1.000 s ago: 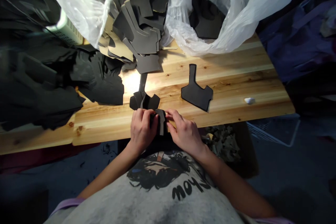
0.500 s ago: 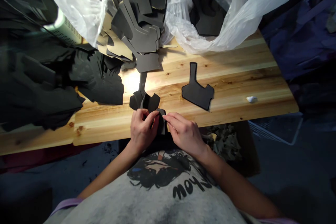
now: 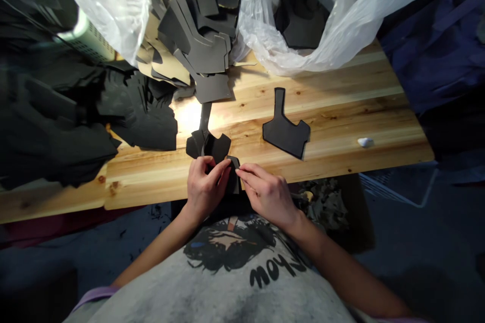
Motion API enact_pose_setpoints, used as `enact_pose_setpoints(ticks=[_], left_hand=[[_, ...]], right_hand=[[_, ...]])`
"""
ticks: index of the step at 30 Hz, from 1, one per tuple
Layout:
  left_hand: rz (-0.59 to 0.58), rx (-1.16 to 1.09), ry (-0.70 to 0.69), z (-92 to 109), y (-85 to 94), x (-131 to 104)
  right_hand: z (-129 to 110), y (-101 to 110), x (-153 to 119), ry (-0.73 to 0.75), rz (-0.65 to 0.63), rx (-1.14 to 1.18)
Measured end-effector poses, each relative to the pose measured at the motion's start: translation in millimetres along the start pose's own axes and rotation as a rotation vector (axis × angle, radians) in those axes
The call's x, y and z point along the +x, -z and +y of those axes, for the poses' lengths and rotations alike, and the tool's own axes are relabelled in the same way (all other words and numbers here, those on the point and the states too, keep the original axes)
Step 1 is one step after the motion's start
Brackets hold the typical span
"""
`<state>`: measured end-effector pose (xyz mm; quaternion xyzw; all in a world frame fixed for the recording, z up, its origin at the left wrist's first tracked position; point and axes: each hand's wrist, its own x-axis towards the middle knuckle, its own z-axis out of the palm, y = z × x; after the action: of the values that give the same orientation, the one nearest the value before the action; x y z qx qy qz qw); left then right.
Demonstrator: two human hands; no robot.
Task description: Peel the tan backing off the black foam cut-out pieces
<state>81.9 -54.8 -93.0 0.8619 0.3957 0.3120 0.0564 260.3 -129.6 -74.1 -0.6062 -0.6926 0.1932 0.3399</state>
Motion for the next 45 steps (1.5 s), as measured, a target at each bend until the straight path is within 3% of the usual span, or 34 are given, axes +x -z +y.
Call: enact_pose_setpoints(ticks=[20, 26, 33, 40, 45], left_hand=[[-0.023, 0.005, -0.01, -1.6, -0.1, 0.0], [-0.022, 0.002, 0.02, -1.0, -0.4, 0.7], [0.006, -0.097, 0.056, 0.8, 3.0, -0.9], [0.034, -0.223, 0.115, 1.0, 22.9, -8.2], [0.092, -0.167, 0.189, -12.4, 40.7, -17.1]], right_hand=[[-7.2, -0.6, -11.0, 0.091, -0.038, -0.295], [-8.8, 3.4, -9.8, 0.102, -0.066, -0.187], [-11.8, 6.2, 2.1, -0.007, 0.029, -0.155], [-17.7, 1.1, 11.0, 0.12, -0.156, -0.416], [-21.6, -0.3, 11.2, 0.148, -0.238, -0.602]])
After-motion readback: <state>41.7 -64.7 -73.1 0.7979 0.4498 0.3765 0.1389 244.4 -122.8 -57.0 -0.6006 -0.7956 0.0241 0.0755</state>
